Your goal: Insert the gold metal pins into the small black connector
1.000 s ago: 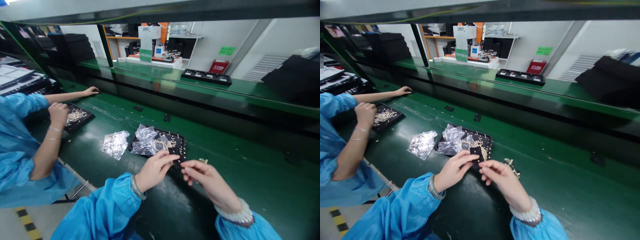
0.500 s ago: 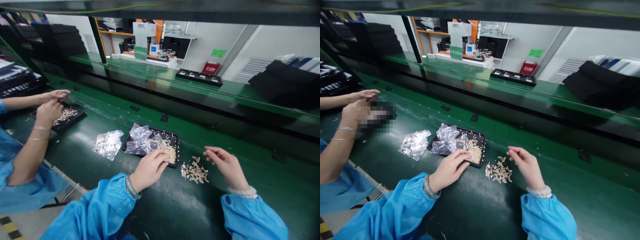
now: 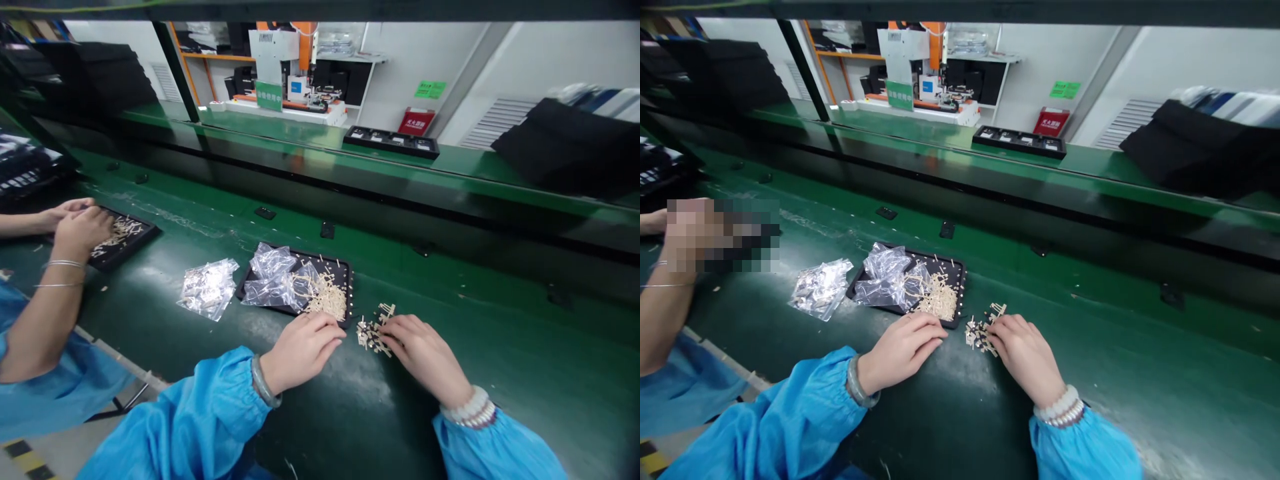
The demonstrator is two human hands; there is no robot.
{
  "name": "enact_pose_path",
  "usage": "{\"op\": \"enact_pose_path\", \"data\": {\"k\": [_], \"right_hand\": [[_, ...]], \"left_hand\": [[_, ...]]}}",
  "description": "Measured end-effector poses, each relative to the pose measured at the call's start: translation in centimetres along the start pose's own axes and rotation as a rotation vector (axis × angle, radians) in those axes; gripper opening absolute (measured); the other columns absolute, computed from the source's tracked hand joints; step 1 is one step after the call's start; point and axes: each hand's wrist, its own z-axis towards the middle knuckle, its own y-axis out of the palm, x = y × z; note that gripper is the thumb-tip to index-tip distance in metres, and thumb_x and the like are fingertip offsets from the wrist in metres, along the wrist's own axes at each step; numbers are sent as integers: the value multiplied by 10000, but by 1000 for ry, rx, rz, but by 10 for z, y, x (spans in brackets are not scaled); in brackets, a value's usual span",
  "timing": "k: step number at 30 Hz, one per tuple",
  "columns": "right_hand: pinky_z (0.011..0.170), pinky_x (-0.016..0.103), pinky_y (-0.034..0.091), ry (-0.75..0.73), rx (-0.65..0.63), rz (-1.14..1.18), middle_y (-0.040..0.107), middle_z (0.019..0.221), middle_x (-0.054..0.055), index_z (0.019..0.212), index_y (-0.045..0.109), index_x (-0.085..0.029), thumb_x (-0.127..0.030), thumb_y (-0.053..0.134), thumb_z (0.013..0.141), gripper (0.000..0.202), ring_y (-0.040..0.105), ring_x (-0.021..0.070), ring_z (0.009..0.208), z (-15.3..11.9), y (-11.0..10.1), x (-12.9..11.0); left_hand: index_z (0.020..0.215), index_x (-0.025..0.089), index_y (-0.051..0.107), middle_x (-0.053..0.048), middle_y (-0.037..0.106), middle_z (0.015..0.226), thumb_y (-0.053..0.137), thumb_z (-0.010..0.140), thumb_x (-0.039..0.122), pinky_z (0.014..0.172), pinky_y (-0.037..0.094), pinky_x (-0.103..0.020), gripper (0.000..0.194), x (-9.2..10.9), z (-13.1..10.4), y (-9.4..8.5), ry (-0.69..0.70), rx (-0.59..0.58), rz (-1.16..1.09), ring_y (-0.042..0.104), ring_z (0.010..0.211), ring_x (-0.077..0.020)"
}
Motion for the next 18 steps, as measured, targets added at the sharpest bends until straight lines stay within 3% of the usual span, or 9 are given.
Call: {"op": "enact_pose_path", "data": {"k": [4, 8, 13, 18], "right_hand": [[680, 357, 437, 5, 48, -9, 634, 875, 61, 853, 634, -213, -291, 331, 949, 327, 566, 232, 824, -2, -4, -5], [721, 326, 449, 39, 262, 53, 650, 897, 53, 906, 620, -191, -318, 370, 957, 285, 596, 206, 818, -4, -10, -13], [727, 281, 451, 11, 447, 141, 664, 876, 31, 917, 612, -176, -257, 466, 943, 169, 622, 171, 781, -1, -14, -46], [757, 319, 447, -76, 471, 118, 665, 889, 53, 951, 623, -158, -203, 471, 933, 159, 628, 197, 789, 2, -12, -78]], "left_hand": [[998, 184, 593, -32, 593, 1012, 434, 907, 206, 845, 440, -302, 184, 0, 0, 0, -3, 12, -27, 546, 942, -151], [1014, 185, 595, -37, 598, 1025, 440, 904, 199, 868, 436, -303, 191, 2, 0, 0, -34, 32, -141, 545, 963, -156], [1014, 155, 611, -39, 621, 975, 468, 890, 189, 818, 464, -219, 192, 15, -2, 4, -149, 85, -444, 578, 892, -118], [1031, 155, 634, -46, 634, 1015, 484, 883, 189, 851, 458, -230, 213, 22, -4, 10, -209, 117, -577, 583, 927, -130]]}}
